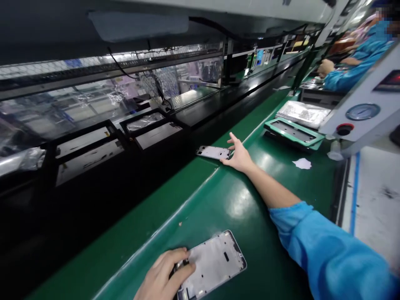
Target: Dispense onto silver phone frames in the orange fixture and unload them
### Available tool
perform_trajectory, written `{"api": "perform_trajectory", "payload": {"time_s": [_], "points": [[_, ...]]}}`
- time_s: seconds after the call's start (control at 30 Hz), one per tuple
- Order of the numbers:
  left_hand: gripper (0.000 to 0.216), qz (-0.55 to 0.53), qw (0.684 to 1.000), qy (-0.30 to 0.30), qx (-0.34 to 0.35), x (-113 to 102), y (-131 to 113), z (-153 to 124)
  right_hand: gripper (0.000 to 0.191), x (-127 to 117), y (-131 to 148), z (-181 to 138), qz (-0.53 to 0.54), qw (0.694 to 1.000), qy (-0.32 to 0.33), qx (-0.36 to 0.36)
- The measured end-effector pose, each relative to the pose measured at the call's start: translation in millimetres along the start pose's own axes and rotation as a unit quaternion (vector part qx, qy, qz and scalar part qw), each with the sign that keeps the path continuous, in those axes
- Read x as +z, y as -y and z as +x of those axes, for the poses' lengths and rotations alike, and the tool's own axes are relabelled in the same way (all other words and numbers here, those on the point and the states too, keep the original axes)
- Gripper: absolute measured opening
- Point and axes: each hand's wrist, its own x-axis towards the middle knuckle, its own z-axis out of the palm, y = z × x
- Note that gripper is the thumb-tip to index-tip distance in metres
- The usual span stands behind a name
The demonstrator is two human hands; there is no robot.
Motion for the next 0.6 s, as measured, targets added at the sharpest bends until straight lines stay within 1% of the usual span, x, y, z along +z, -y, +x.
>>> {"api": "perform_trajectory", "payload": {"time_s": [0.03,0.07,0.13,0.2,0.3,0.43,0.5,0.6], "points": [[0.046,-0.005,1.0,0.013,0.015,-2,-4,1,0.123,3,16,-19,0.017,1.0,-0.001,0.004],[0.045,-0.008,0.999,0.023,0.029,-4,-8,2,0.123,6,31,-37,0.033,0.999,-0.003,0.007],[0.056,-0.017,0.998,0.038,0.055,-7,-17,3,0.124,9,61,-74,0.058,0.998,0.005,0.004],[0.061,-0.035,0.995,0.044,0.077,-10,-28,3,0.123,8,88,-109,0.067,0.997,0.038,-0.016],[0.053,-0.061,0.989,0.068,0.114,-14,-46,-3,0.119,0,119,-155,0.071,0.991,0.107,-0.046],[0.044,-0.056,0.974,0.147,0.161,-21,-65,-15,0.113,-18,141,-199,0.092,0.978,0.172,-0.079],[0.043,-0.05,0.972,0.164,0.161,-23,-68,-19,0.11,-27,146,-212,0.1,0.972,0.196,-0.081],[0.047,-0.044,0.971,0.173,0.158,-27,-68,-18,0.107,-37,148,-223,0.104,0.97,0.21,-0.06]]}}
